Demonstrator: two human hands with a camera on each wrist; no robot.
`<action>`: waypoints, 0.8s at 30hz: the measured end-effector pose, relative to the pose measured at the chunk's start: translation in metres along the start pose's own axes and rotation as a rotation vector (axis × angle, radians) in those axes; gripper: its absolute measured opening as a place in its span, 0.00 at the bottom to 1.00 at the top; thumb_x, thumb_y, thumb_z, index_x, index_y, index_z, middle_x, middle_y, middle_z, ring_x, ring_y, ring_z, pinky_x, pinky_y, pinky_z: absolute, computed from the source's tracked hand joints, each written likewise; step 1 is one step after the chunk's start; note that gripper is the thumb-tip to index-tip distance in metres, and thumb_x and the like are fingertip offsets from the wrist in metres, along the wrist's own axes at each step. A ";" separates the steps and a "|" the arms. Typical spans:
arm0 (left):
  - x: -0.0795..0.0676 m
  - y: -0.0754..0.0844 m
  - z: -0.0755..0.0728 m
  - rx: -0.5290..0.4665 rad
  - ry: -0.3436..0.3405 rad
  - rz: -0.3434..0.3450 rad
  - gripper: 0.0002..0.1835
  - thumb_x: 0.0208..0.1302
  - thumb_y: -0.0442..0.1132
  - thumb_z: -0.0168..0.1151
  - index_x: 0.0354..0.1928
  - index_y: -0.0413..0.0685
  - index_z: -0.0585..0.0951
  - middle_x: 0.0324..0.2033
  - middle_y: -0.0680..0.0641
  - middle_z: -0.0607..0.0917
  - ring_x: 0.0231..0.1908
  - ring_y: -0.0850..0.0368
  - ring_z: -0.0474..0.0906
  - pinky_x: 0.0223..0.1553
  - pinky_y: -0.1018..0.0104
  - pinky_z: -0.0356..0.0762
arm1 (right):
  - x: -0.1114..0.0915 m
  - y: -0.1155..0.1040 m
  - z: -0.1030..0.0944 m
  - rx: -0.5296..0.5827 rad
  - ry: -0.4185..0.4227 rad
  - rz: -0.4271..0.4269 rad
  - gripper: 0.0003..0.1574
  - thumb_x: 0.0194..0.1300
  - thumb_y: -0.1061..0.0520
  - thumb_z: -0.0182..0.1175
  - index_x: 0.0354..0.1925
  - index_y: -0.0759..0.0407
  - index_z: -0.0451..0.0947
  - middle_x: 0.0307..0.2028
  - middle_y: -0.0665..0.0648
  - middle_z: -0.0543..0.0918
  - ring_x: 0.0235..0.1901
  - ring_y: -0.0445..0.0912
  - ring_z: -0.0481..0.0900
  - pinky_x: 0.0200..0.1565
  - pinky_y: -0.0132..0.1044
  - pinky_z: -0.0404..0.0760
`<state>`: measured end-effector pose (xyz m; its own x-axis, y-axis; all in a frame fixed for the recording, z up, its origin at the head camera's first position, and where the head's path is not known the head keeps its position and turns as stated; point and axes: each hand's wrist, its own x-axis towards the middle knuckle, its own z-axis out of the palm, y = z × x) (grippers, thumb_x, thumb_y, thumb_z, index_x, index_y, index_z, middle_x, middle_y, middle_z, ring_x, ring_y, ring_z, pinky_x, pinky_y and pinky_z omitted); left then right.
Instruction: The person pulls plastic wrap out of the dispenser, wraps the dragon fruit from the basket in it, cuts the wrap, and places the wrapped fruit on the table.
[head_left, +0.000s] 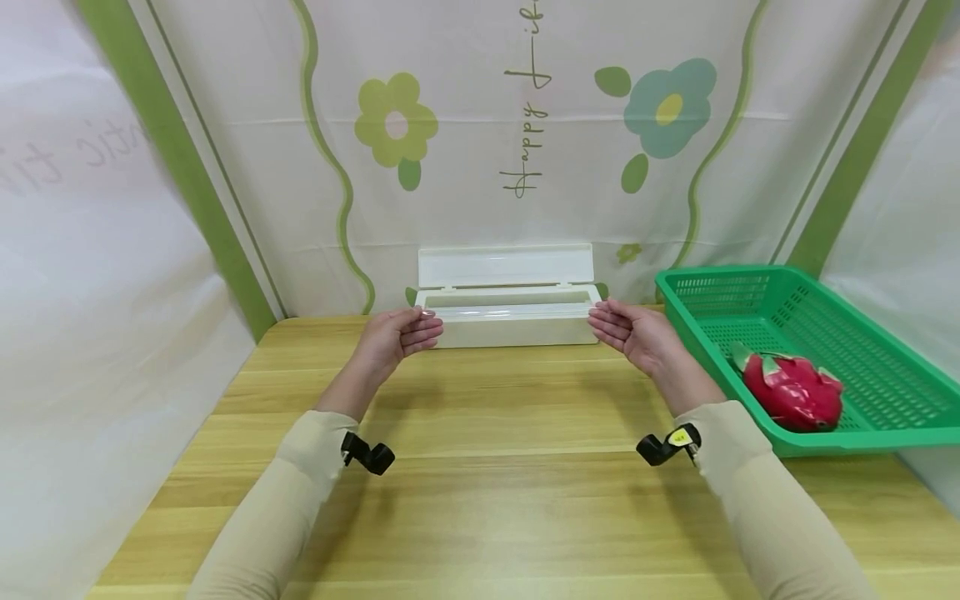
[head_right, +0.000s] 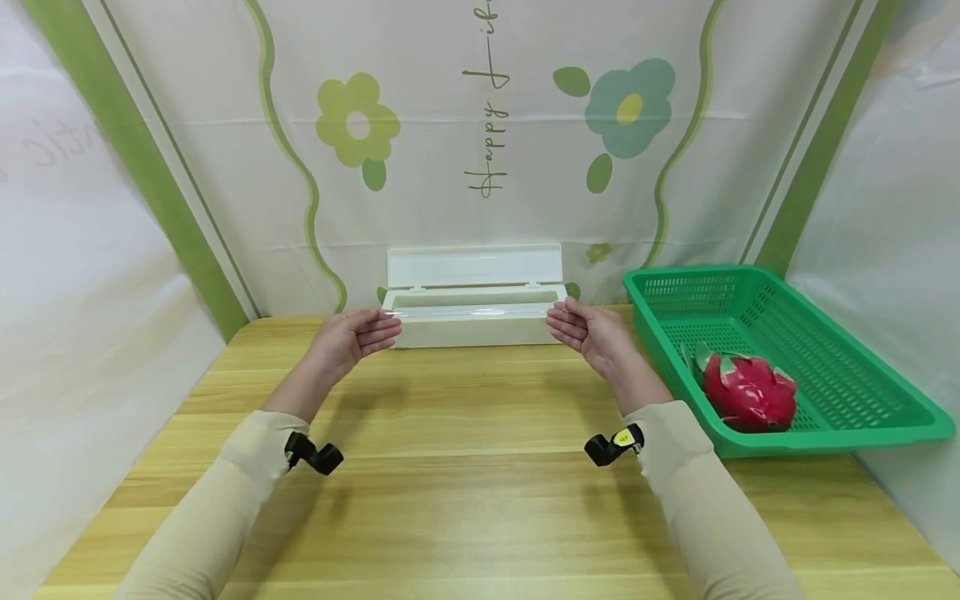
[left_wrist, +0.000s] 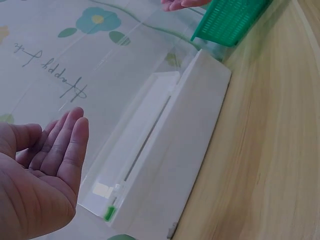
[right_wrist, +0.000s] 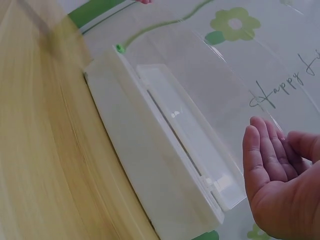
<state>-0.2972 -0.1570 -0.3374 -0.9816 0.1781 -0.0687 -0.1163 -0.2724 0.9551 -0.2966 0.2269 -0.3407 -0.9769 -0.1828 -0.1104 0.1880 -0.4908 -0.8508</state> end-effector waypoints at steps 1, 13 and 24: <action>-0.001 0.001 0.000 -0.005 -0.002 0.001 0.22 0.76 0.36 0.48 0.59 0.20 0.67 0.33 0.45 0.88 0.37 0.55 0.86 0.42 0.63 0.82 | -0.001 -0.001 0.000 0.000 0.001 -0.001 0.17 0.75 0.59 0.51 0.35 0.63 0.85 0.35 0.59 0.87 0.39 0.48 0.86 0.45 0.38 0.82; -0.016 0.012 0.004 -0.006 -0.043 0.041 0.23 0.76 0.37 0.49 0.58 0.19 0.67 0.33 0.45 0.88 0.38 0.54 0.86 0.44 0.62 0.81 | -0.013 -0.009 0.007 0.006 -0.044 -0.016 0.17 0.75 0.59 0.51 0.36 0.63 0.85 0.36 0.60 0.87 0.40 0.49 0.86 0.46 0.39 0.81; -0.029 0.025 0.009 -0.026 -0.068 0.078 0.16 0.75 0.37 0.50 0.48 0.26 0.77 0.34 0.44 0.88 0.38 0.53 0.86 0.43 0.61 0.82 | -0.027 -0.021 0.015 -0.011 -0.114 -0.062 0.16 0.75 0.59 0.51 0.39 0.65 0.84 0.37 0.60 0.87 0.41 0.48 0.86 0.46 0.38 0.81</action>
<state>-0.2699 -0.1608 -0.3086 -0.9754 0.2190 0.0260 -0.0447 -0.3119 0.9491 -0.2724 0.2294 -0.3127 -0.9687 -0.2481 0.0010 0.1258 -0.4950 -0.8598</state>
